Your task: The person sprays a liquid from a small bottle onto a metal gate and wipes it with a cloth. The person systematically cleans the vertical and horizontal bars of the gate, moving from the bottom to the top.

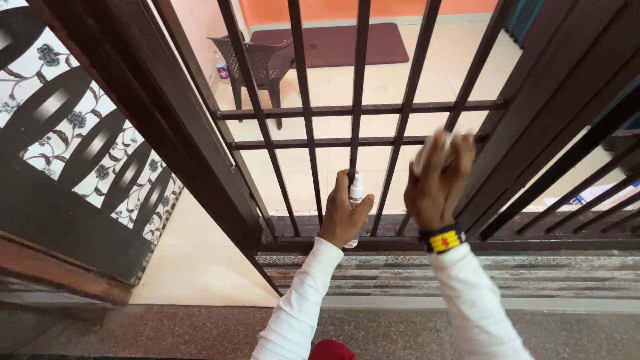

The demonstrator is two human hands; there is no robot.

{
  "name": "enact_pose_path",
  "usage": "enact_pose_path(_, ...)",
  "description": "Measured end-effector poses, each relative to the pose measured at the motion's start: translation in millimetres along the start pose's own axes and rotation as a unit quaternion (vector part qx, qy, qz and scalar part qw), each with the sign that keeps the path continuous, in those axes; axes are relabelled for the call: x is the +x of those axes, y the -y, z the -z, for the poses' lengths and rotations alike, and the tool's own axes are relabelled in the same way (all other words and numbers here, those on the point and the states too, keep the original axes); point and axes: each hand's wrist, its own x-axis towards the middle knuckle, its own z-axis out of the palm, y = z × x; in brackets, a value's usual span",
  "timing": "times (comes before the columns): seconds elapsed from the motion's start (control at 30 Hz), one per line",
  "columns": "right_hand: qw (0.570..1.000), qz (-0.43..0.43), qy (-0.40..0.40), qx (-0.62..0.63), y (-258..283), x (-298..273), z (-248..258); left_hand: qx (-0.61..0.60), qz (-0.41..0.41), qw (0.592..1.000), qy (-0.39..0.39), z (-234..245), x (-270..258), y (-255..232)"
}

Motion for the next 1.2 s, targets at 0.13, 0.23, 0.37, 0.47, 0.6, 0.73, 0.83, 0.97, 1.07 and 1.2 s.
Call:
enact_pose_path(0.13,0.994,-0.038,0.064,-0.080,13,-48,16,0.008,0.028,1.000,-0.002,0,-1,4)
enact_pose_path(0.23,0.995,-0.066,0.054,-0.048,10,-39,23,0.078,-0.112,0.989,-0.055,-5,-1,8)
enact_pose_path(0.37,0.997,-0.046,-0.045,0.032,-4,22,15,0.032,-0.007,0.999,-0.022,-5,0,4)
enact_pose_path(0.47,0.997,-0.031,-0.065,0.031,-7,53,16,0.034,-0.015,0.999,-0.018,-1,-2,5)
enact_pose_path(0.6,0.998,-0.034,-0.042,0.018,-6,49,24,0.075,-0.087,0.993,-0.035,-2,0,9)
enact_pose_path(0.73,0.998,-0.043,-0.014,0.041,9,4,30,0.081,-0.037,0.995,-0.033,-3,0,6)
enact_pose_path(0.83,0.996,-0.074,0.030,0.040,15,-19,37,0.037,0.046,0.998,-0.013,-1,1,0)
enact_pose_path(0.97,0.994,-0.052,-0.055,0.076,5,6,35,0.070,-0.054,0.996,-0.029,0,0,3)
enact_pose_path(1.07,0.993,-0.014,-0.100,0.060,-6,46,34,0.079,-0.057,0.995,-0.022,4,0,8)
enact_pose_path(1.2,0.998,0.011,-0.051,0.046,-9,55,32,0.028,-0.021,0.999,0.004,5,1,6)
